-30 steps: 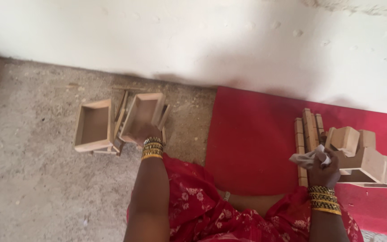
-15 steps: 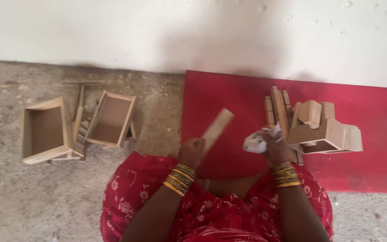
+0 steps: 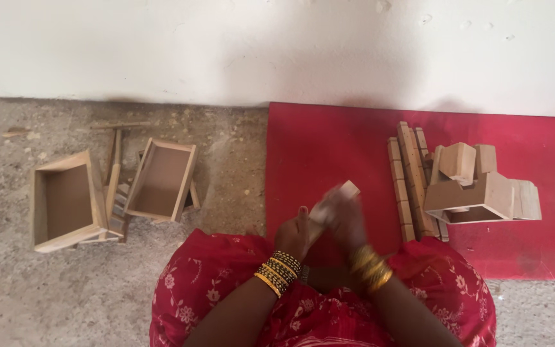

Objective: The person sits on the floor and wipes small wooden toy furniture pieces, including open boxes, a miniature chair, and a dresser-like piece, one at a time with a cloth, setting each wiped piece aside on the mat.

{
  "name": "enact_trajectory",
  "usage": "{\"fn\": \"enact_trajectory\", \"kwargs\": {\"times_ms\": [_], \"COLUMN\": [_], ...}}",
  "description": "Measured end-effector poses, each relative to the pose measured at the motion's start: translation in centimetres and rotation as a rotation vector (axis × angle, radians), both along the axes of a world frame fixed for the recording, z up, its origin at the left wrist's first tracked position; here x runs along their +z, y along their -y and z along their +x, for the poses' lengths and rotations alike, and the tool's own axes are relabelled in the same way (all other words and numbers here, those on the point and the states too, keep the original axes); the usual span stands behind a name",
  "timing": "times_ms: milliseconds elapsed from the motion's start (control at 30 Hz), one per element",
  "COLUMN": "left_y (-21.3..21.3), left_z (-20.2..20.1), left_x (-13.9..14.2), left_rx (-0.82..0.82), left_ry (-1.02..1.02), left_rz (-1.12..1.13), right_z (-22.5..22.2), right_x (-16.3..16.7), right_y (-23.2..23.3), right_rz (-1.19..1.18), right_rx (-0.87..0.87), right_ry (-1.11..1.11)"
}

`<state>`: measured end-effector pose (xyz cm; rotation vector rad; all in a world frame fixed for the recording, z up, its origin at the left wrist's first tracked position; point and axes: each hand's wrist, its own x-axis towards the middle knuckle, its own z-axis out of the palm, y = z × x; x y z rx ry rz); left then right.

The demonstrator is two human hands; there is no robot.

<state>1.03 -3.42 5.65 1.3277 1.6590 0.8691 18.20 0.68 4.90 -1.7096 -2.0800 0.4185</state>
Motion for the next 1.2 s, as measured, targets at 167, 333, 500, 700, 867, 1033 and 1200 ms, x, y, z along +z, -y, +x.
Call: {"fn": "enact_trajectory", "kwargs": {"times_ms": [167,333,500,700,867,1033,1200], "left_y": [0.0,-0.6,-0.4,-0.7,-1.1,-0.5,-0.5], "left_z": [0.1,-0.3,-0.1,-0.1,-0.6,-0.6,-0.5], "left_x": [-0.2,-1.8,-3.5,-3.6,-3.7,-2.8,-1.1], "left_rx": [-0.015,0.035,0.054,0.030,0.100,0.106,0.097], "left_ry": [-0.033,0.062,0.029,-0.083,0.130,0.026,0.063], "left_rz": [-0.100,-0.198,-0.017,-0.127,-0.186,-0.179,-0.108], "right_z": [2.4,-3.5,-2.6,0.1,-5.6,-2.7,0.9], "right_x": [0.9,2.6,3.4,3.4,1.9,1.5,2.4], "right_y": [-3.0,5.7,4.1,-3.0,6.3,2.7,-4.3], "right_rz": [0.461,-0.055,0.152,-0.152,0.370,-0.094,0.045], "right_rx": [0.116,0.217,0.105,-0.289,0.136,-0.039,-0.220], "right_ry": [0.086,-0.003,-0.465,-0.328,-0.296,-0.436,-0.370]}}
